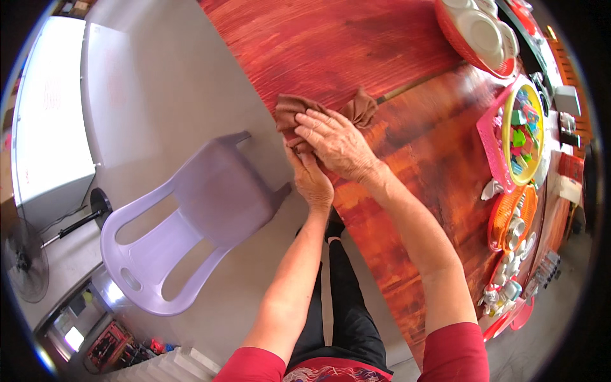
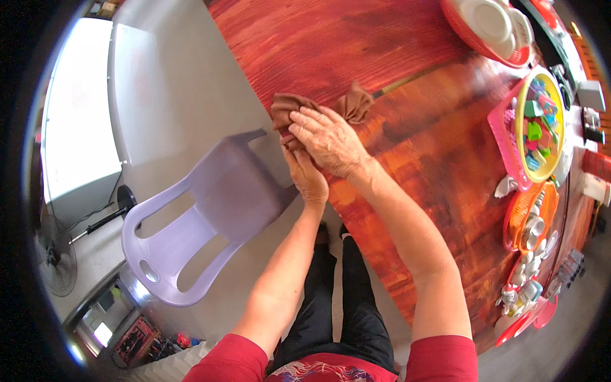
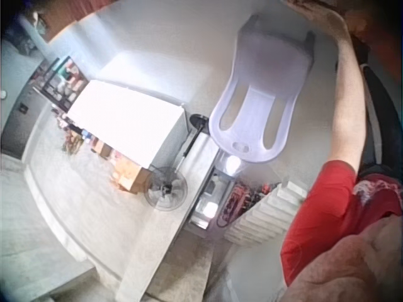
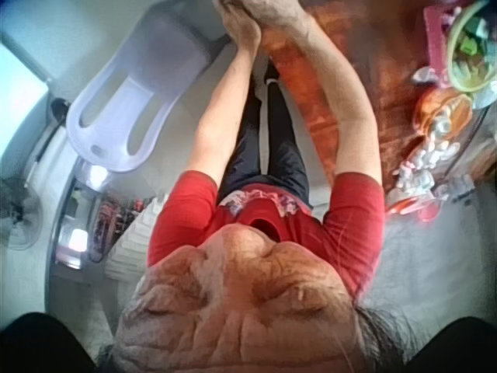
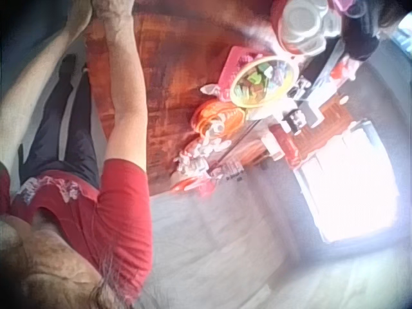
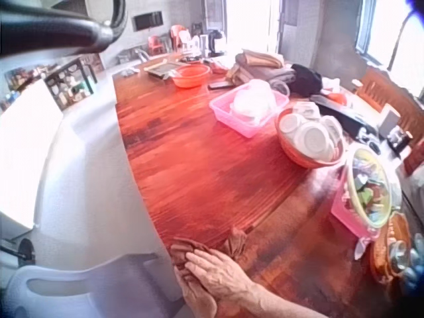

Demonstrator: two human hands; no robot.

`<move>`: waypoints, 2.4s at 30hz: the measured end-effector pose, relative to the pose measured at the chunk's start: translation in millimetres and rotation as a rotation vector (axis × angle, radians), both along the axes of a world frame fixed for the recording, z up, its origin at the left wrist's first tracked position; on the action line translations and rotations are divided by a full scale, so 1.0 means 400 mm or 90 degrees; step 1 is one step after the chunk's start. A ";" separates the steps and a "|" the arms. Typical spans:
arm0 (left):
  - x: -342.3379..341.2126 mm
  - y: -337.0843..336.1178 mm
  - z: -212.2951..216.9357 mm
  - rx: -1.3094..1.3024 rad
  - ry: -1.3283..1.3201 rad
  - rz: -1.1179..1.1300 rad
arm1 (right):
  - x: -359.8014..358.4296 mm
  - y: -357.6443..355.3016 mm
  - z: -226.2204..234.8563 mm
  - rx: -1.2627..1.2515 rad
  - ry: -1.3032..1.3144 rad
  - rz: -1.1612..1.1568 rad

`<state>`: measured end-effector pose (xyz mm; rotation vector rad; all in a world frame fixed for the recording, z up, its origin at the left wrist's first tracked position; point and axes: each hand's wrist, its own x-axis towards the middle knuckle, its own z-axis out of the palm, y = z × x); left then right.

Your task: The person wipes a large wooden table with a brown cloth, moving around various items such as a pink basin, plastic trays, and stacked cups. They systematically clean different sections of the table surface while navigating around the cluttered items.

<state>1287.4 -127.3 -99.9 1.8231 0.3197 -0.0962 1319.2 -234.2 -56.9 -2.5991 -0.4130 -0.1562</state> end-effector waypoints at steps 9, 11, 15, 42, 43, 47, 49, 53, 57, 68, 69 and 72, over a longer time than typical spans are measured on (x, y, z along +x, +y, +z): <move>-0.001 0.020 -0.017 -0.155 0.082 -0.025 | -0.404 0.013 0.037 -0.068 0.048 -0.121; 0.007 0.035 -0.045 -0.093 0.014 -0.044 | -0.525 0.025 0.063 -0.072 0.103 -0.143; -0.013 0.028 0.000 0.317 -0.024 -0.058 | -0.767 0.038 0.084 -0.131 0.225 -0.164; -0.034 -0.048 0.017 0.625 -0.423 -0.302 | -0.260 -0.396 -0.029 -0.101 0.168 -0.791; -0.026 -0.037 0.011 0.639 -0.438 -0.297 | -0.264 -0.339 -0.027 -0.087 0.173 -0.754; -0.018 -0.029 -0.008 0.676 -0.476 -0.294 | -0.320 -0.099 -0.018 -0.040 -0.009 -0.560; -0.014 -0.021 -0.017 0.682 -0.477 -0.297 | -0.368 0.002 0.012 -0.018 0.043 -0.496; -0.020 -0.033 -0.036 0.733 -0.468 -0.318 | -0.547 0.070 0.023 -0.004 0.085 -0.454; 0.009 0.003 -0.056 0.755 -0.454 -0.367 | -0.715 0.045 0.011 -0.058 0.118 -0.636; -0.119 0.069 -0.029 0.621 -0.485 -0.507 | -1.409 0.036 -0.102 -0.139 0.465 -1.305; -0.134 0.083 -0.024 0.612 -0.486 -0.524 | -1.443 0.037 -0.099 -0.005 0.493 -1.431; -0.199 0.099 -0.011 0.561 -0.469 -0.564 | -1.529 0.095 -0.067 0.189 0.484 -1.604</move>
